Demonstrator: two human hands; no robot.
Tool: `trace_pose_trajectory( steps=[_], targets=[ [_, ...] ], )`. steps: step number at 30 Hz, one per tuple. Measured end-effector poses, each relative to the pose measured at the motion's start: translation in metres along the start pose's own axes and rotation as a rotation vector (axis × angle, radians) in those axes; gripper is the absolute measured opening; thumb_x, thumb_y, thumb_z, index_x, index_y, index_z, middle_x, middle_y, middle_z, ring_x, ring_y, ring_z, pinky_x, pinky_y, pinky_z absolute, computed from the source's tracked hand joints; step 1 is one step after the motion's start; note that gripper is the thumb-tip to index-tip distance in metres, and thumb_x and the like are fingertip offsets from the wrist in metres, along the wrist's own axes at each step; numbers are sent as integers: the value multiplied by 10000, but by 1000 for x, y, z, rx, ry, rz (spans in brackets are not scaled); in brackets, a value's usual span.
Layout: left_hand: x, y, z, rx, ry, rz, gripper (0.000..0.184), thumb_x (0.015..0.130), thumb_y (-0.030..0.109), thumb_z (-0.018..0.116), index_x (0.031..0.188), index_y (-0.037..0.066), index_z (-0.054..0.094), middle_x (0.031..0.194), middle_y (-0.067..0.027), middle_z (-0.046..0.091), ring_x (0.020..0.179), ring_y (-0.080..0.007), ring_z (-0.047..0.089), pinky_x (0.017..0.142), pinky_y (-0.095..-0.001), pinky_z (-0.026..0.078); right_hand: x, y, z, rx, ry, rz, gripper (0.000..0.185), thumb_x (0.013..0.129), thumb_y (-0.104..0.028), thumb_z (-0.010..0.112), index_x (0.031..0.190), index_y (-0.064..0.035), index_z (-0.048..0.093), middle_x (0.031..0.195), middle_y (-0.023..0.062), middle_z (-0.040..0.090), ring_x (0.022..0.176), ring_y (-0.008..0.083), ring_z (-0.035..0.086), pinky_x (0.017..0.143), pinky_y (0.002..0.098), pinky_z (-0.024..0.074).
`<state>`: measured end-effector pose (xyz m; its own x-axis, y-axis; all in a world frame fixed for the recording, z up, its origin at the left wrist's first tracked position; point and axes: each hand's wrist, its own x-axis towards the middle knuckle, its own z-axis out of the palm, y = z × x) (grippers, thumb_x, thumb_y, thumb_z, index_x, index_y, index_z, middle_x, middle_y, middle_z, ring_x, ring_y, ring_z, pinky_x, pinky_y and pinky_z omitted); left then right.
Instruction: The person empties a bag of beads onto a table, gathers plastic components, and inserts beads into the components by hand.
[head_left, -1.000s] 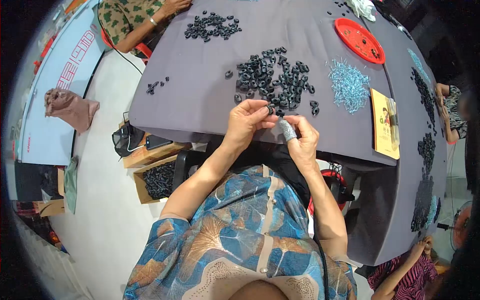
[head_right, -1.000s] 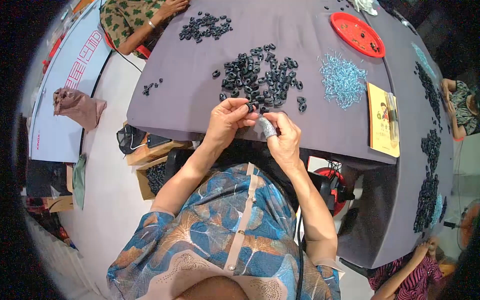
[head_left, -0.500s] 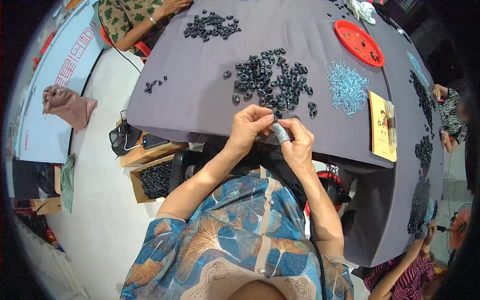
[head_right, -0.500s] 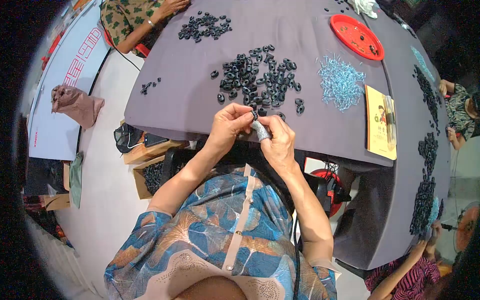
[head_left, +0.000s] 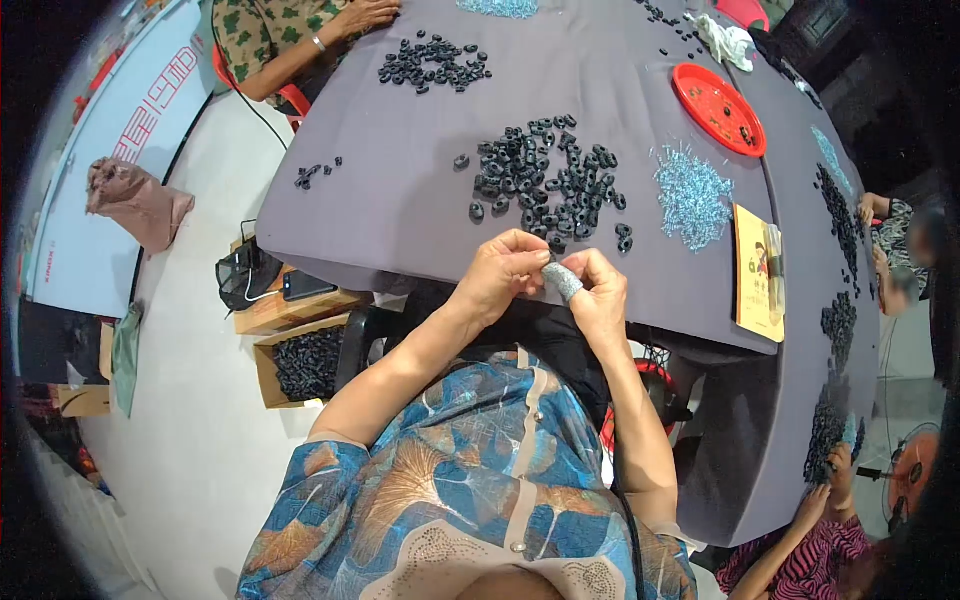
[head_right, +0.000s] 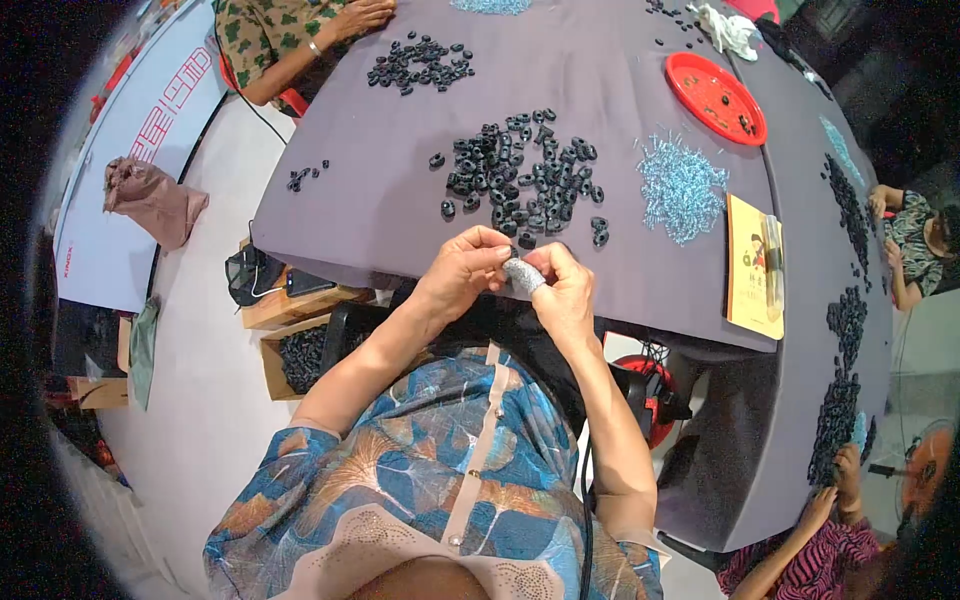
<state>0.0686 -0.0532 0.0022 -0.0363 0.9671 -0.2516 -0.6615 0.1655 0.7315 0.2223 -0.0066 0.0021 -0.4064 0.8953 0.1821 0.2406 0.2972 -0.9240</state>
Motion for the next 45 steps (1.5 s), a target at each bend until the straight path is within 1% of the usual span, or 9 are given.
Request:
trace_pose_trajectory(
  steps=[6, 7, 11, 16, 20, 29, 39, 43, 45],
  targets=[
    [4, 8, -10, -234, 12, -57, 191, 826, 85, 628, 1007, 39, 587, 840, -98, 606, 639, -112, 564, 567, -221, 466, -2, -12, -5, -109, -53, -80, 67, 800, -35, 635, 843, -4, 594, 676, -15, 589, 608, 40, 509, 555, 215, 427],
    [3, 11, -11, -233, 19, -62, 193, 826, 77, 625, 1011, 36, 587, 852, -122, 606, 639, -116, 567, 580, -219, 478, -1, -21, -7, -85, -41, -52, 84, 772, -3, 625, 853, -5, 603, 687, 55, 598, 595, 94, 531, 562, 250, 437],
    [8, 18, -23, -270, 28, -27, 185, 840, 62, 604, 1020, 29, 575, 864, -121, 608, 657, -125, 577, 586, -224, 484, 16, -30, -13, -46, -18, 0, 129, 775, 14, 594, 900, 3, 619, 731, 75, 630, 633, 94, 563, 597, 250, 457],
    [13, 20, -33, -306, 26, 13, 169, 853, 76, 598, 1017, 45, 569, 865, -109, 614, 676, -127, 587, 594, -236, 484, 80, -33, -18, -425, -61, -332, 163, 750, 26, 521, 896, -1, 589, 853, 156, 633, 777, 327, 613, 674, 380, 471],
    [10, 20, -31, -301, -7, 36, 145, 860, 78, 589, 1002, 52, 578, 862, -100, 624, 674, -119, 590, 588, -242, 484, 131, -20, -4, -665, -90, -459, 312, 678, 94, 481, 925, -45, 611, 892, 179, 607, 853, 389, 574, 735, 414, 463],
    [11, 16, -28, -303, -14, 81, 105, 867, 82, 590, 964, 45, 576, 825, -90, 628, 643, -114, 596, 544, -231, 492, 173, 1, 18, -900, -193, -480, 269, 774, -39, 500, 961, -126, 673, 916, 126, 594, 849, 319, 608, 734, 414, 489],
    [14, 10, -30, -292, -22, 97, 104, 869, 84, 591, 964, 42, 588, 825, -88, 629, 644, -113, 592, 552, -241, 498, 179, 7, 24, -965, -152, -505, 243, 750, 18, 500, 951, -82, 592, 930, 133, 558, 843, 344, 582, 723, 431, 472],
    [14, 10, -30, -280, -14, 115, 111, 868, 80, 590, 971, 38, 585, 831, -95, 632, 642, -118, 596, 554, -239, 500, 145, -9, 11, -701, 55, -573, 157, 809, 2, 505, 945, -63, 546, 907, 135, 565, 784, 333, 597, 668, 414, 466],
    [15, 9, -29, -268, -3, 129, 115, 867, 77, 590, 974, 34, 584, 833, -97, 632, 642, -120, 597, 555, -236, 500, 119, -19, 2, -536, 21, -453, 195, 762, 58, 477, 922, -38, 531, 847, 145, 566, 753, 324, 595, 667, 396, 472]
  ],
)
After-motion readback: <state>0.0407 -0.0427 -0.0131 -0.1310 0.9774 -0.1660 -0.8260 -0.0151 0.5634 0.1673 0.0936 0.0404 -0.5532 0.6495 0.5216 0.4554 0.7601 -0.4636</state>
